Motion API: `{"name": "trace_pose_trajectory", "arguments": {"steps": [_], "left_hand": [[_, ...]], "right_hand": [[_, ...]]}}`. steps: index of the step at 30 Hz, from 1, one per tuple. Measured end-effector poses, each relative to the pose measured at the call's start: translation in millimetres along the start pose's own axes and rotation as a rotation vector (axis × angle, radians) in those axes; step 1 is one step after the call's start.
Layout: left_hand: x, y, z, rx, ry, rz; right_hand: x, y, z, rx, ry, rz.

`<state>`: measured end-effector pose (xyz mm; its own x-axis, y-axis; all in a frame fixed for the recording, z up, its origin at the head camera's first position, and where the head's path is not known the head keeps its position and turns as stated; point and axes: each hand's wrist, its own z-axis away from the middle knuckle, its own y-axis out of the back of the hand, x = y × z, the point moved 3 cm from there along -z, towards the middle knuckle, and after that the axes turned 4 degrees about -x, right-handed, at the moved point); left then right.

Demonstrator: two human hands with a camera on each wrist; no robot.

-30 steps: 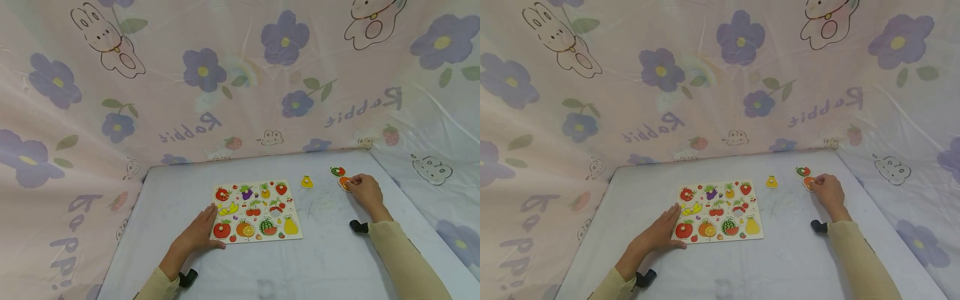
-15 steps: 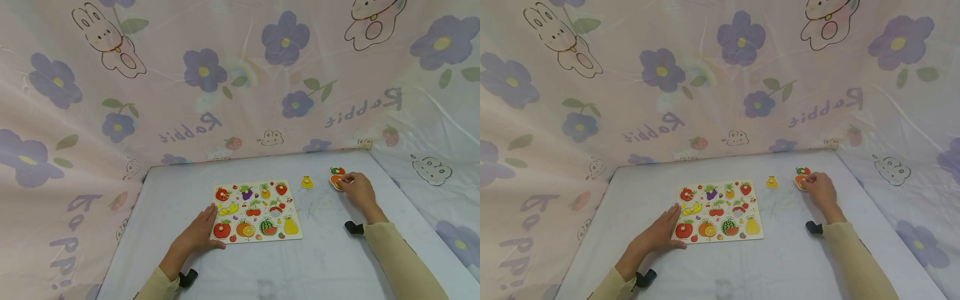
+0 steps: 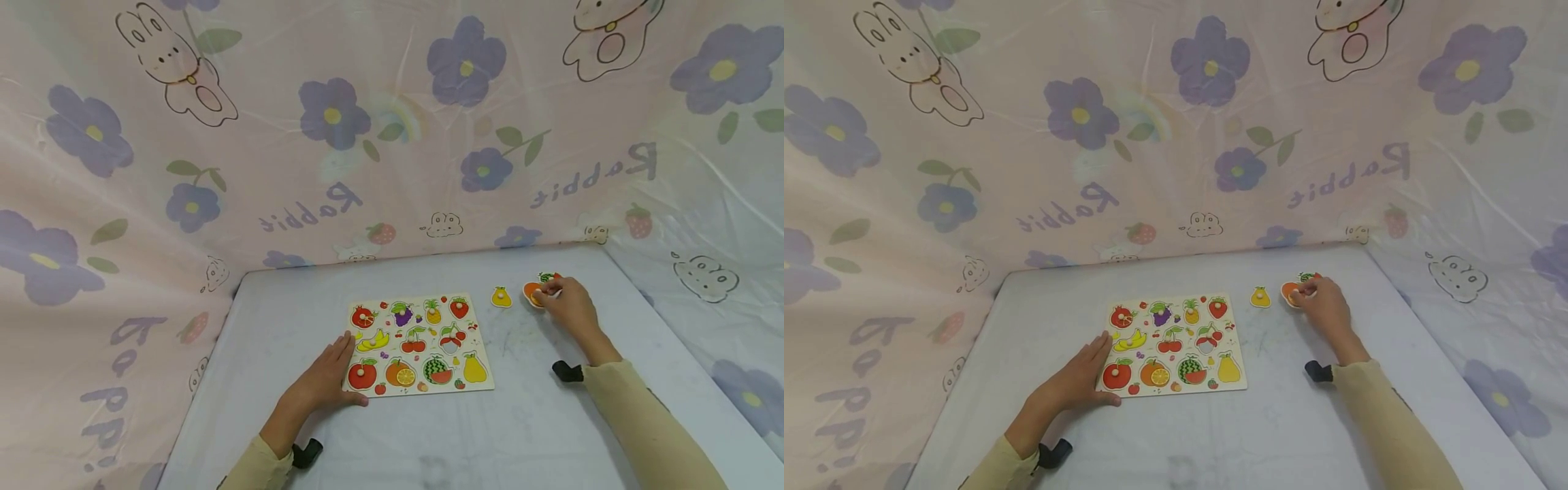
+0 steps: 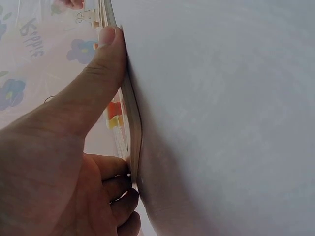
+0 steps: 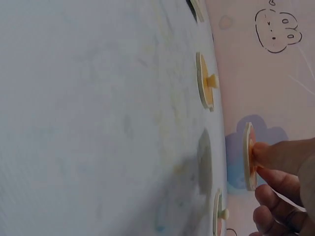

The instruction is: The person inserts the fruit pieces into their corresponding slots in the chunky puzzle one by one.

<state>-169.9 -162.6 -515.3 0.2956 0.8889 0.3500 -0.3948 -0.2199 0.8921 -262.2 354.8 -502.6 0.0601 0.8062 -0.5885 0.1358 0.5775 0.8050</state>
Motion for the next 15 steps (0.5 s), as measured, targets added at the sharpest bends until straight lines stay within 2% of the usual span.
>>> {"name": "trace_pose_trajectory", "arguments": {"steps": [11,15], "left_hand": [[-1.9,-1.4,-0.6,-0.011,-0.01,-0.008],[-2.5,-1.6,-1.3,-0.011,-0.012,-0.016]], "right_hand": [[-22.5,-4.3,4.5,0.019,0.106,-0.007],[-30.4,-6.7,6.0,0.01,0.115,-0.018]]}}
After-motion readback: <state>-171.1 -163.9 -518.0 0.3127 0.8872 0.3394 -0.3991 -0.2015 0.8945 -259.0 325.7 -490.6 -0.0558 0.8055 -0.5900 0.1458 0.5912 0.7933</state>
